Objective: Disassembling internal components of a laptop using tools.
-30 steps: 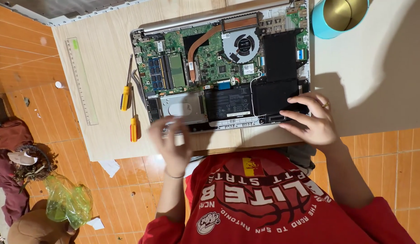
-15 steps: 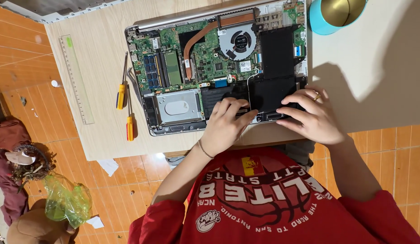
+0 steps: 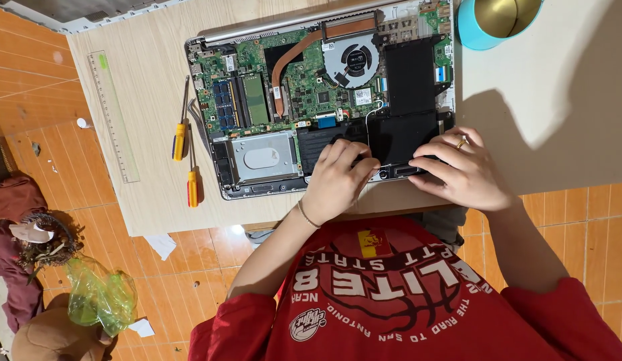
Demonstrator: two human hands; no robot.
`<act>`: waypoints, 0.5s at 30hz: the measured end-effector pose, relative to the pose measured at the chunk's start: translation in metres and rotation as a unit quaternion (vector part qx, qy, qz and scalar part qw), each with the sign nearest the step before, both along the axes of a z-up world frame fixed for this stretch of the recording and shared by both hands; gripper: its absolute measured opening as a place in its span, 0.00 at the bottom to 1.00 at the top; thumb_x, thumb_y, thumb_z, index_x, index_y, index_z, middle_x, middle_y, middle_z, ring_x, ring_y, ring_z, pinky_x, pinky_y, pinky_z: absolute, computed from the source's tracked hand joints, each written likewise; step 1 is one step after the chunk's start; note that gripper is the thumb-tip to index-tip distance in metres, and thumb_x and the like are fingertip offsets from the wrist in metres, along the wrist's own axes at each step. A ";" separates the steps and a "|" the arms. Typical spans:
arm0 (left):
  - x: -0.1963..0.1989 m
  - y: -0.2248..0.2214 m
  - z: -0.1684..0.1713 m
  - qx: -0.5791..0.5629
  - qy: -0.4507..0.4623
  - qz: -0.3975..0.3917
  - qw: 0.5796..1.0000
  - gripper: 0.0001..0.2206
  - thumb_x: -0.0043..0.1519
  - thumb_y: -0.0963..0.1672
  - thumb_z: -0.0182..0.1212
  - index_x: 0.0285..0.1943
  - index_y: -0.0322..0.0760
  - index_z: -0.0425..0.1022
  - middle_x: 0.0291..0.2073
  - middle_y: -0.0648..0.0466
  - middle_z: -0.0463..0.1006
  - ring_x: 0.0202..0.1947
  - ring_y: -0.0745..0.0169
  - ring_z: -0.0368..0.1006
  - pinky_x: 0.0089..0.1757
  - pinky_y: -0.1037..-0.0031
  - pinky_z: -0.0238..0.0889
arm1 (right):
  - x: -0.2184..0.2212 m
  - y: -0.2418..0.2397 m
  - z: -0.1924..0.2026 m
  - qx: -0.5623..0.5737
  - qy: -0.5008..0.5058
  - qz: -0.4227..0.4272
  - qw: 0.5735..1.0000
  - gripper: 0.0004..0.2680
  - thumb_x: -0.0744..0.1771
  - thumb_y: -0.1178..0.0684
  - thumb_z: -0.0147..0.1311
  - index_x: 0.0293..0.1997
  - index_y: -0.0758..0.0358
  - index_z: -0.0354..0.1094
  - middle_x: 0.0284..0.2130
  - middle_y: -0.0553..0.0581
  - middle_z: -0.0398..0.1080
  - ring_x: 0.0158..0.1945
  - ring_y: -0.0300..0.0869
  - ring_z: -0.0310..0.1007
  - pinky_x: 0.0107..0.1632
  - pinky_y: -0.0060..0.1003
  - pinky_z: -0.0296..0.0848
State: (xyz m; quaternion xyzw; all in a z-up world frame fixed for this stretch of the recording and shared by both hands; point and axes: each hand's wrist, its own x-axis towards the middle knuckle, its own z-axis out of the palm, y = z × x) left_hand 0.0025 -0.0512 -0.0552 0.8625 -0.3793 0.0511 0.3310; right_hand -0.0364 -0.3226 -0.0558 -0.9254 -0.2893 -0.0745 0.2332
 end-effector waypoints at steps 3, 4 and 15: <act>0.000 0.003 0.004 -0.027 0.008 0.004 1.000 0.06 0.60 0.42 0.69 0.43 0.37 0.81 0.46 0.54 0.75 0.49 0.54 0.70 0.49 0.65 0.65 | -0.002 -0.001 -0.002 -0.003 -0.019 -0.002 1.000 0.07 0.62 0.50 0.69 0.39 0.56 0.78 0.42 0.48 0.73 0.48 0.42 0.73 0.62 0.46 0.61; -0.001 0.005 0.005 -0.027 0.009 0.004 1.000 0.06 0.60 0.42 0.69 0.43 0.37 0.81 0.46 0.54 0.75 0.49 0.54 0.70 0.49 0.65 0.65 | -0.004 -0.002 -0.004 -0.004 -0.019 -0.002 1.000 0.07 0.62 0.50 0.69 0.39 0.56 0.78 0.42 0.48 0.73 0.48 0.42 0.73 0.62 0.46 0.61; -0.026 0.023 0.002 0.010 -0.040 0.011 0.999 0.11 0.58 0.43 0.70 0.49 0.40 0.83 0.49 0.54 0.75 0.51 0.56 0.70 0.49 0.67 0.64 | -0.029 0.021 -0.012 0.056 -0.067 -0.007 0.996 0.11 0.61 0.65 0.64 0.47 0.70 0.78 0.42 0.58 0.75 0.47 0.47 0.74 0.51 0.42 0.74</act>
